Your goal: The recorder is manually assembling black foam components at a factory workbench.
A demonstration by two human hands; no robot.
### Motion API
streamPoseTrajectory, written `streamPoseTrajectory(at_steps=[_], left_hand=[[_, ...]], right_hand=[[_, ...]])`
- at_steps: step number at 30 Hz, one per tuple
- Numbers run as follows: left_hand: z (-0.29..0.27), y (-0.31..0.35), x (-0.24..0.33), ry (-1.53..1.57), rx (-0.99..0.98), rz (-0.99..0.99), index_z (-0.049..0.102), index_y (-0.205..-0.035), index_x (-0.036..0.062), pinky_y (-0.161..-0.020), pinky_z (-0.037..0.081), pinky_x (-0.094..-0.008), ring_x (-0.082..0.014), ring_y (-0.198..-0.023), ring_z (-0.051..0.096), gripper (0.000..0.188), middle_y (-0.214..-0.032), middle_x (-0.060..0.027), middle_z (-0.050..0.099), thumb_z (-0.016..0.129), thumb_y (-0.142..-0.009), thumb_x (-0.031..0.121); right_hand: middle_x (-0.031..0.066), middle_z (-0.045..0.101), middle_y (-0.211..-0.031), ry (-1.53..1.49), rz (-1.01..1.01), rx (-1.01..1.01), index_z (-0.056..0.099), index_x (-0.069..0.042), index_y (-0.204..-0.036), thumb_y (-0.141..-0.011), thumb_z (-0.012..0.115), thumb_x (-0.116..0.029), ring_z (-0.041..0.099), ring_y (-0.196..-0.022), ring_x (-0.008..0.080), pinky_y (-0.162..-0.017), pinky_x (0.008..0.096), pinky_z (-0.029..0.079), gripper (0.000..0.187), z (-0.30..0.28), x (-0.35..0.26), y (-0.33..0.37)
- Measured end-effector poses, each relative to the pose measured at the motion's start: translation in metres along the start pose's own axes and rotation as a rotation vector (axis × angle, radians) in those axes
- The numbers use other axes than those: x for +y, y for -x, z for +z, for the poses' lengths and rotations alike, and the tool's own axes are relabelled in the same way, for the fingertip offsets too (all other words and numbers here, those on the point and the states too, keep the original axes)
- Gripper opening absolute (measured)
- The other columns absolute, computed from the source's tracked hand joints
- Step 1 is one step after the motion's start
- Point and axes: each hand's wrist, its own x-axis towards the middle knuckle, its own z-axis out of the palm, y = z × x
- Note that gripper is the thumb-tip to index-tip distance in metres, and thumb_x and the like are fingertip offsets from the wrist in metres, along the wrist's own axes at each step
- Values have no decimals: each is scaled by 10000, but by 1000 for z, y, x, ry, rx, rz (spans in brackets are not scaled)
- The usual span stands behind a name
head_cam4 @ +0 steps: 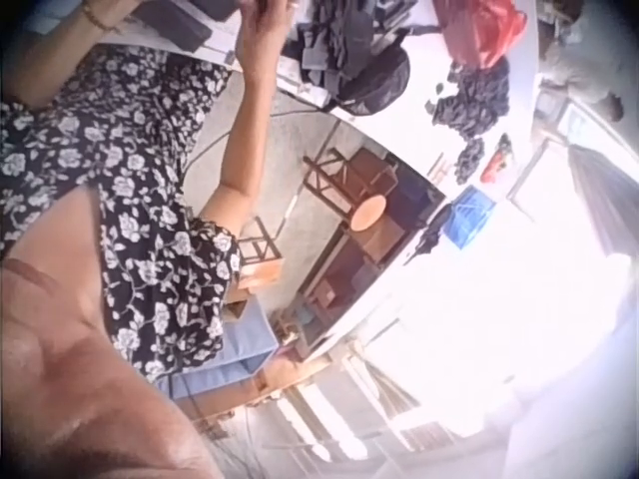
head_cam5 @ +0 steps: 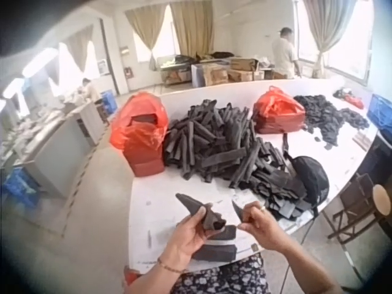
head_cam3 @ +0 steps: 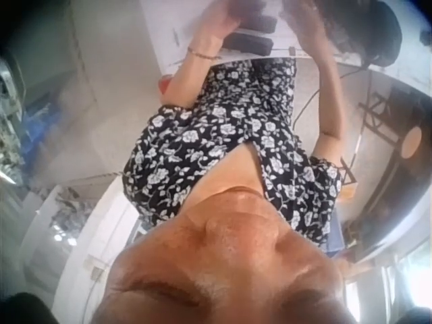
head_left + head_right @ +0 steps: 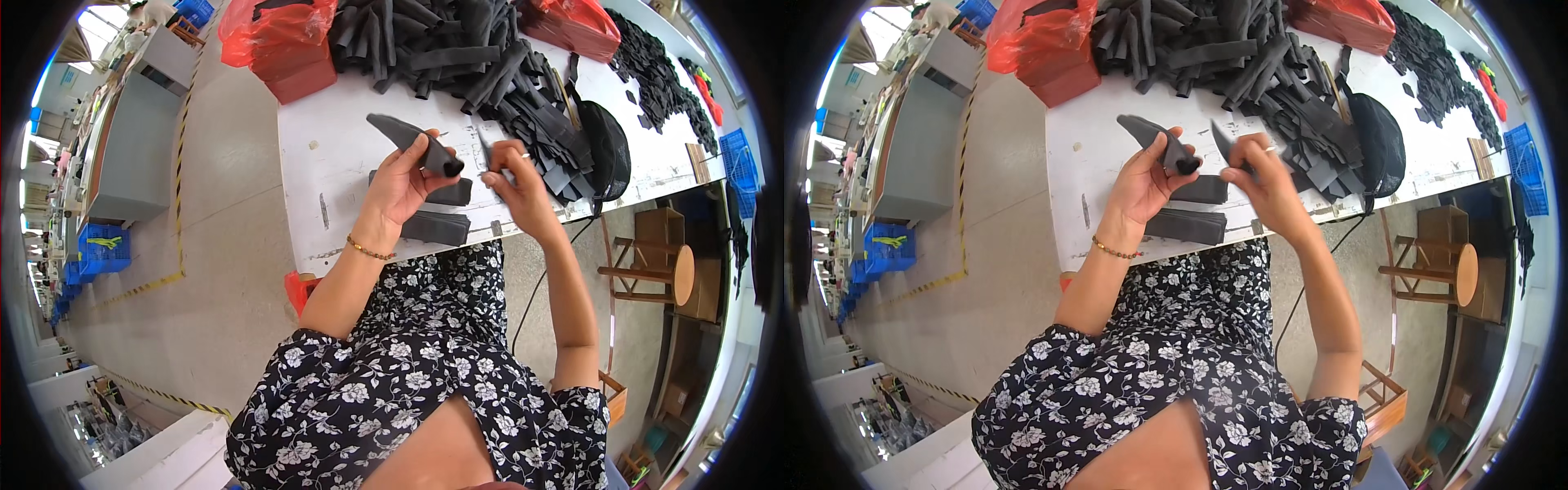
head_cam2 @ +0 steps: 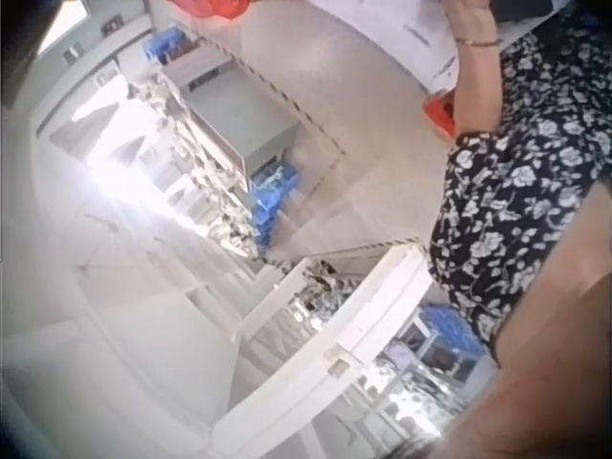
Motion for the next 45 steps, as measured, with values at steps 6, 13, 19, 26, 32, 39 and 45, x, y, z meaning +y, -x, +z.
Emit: streamPoseTrajectory(at_steps=[6,13,19,26,32,39,45], left_hand=[[-17,-6,9,-114,9,124,504,-1177,-43,-914,579,-410,-348,-1064,638,285,-1079,-216,637,595,-943,92],[-23,-10,9,-81,85,113,489,-1183,-55,-916,583,-384,-321,-1085,631,290,-1107,-216,626,596,-932,43],[-12,-6,7,-122,33,57,471,-1236,-33,-915,583,-382,-298,-1091,628,339,-1143,-213,619,595,-930,44],[-6,1,11,-109,-15,20,424,-1272,-32,-871,600,-393,-302,-1042,649,398,-1159,-237,608,594,-914,4],[16,10,0,-128,9,134,356,-1327,-36,-879,590,-395,-309,-1046,644,473,-1198,-251,583,577,-909,-35],[46,31,-15,-361,2,494,304,-1392,-14,-982,496,-375,-255,-1121,599,563,-1230,-213,565,580,-902,-36],[37,13,-13,-196,-264,406,515,-1215,26,-1041,400,-411,-251,-1195,546,288,-1041,-123,658,548,-984,195]], right_hand=[[131,535,-1083,286,73,96,599,-64,-1164,-790,730,-74,540,-979,289,-855,374,456,397,-16,-23,9],[86,570,-1016,258,41,100,694,-75,-1081,-734,766,-89,538,-971,272,-870,377,441,355,-11,-43,11],[37,563,-893,431,-93,91,724,-87,-986,-737,749,-80,523,-867,232,-785,360,405,250,-8,-49,-1],[28,559,-882,621,-212,109,718,-93,-959,-730,716,-55,528,-854,226,-765,369,392,232,-7,-55,-11],[33,556,-975,817,-291,113,691,-80,-1024,-731,685,-62,532,-918,239,-801,393,401,293,-1,-56,-6],[70,536,-1105,724,-238,208,601,-82,-1228,-731,761,-134,523,-958,282,-821,419,407,525,14,-64,-1],[131,511,-1157,511,-186,206,514,-77,-1212,-687,782,-51,519,-973,336,-827,452,419,590,32,-60,14]])
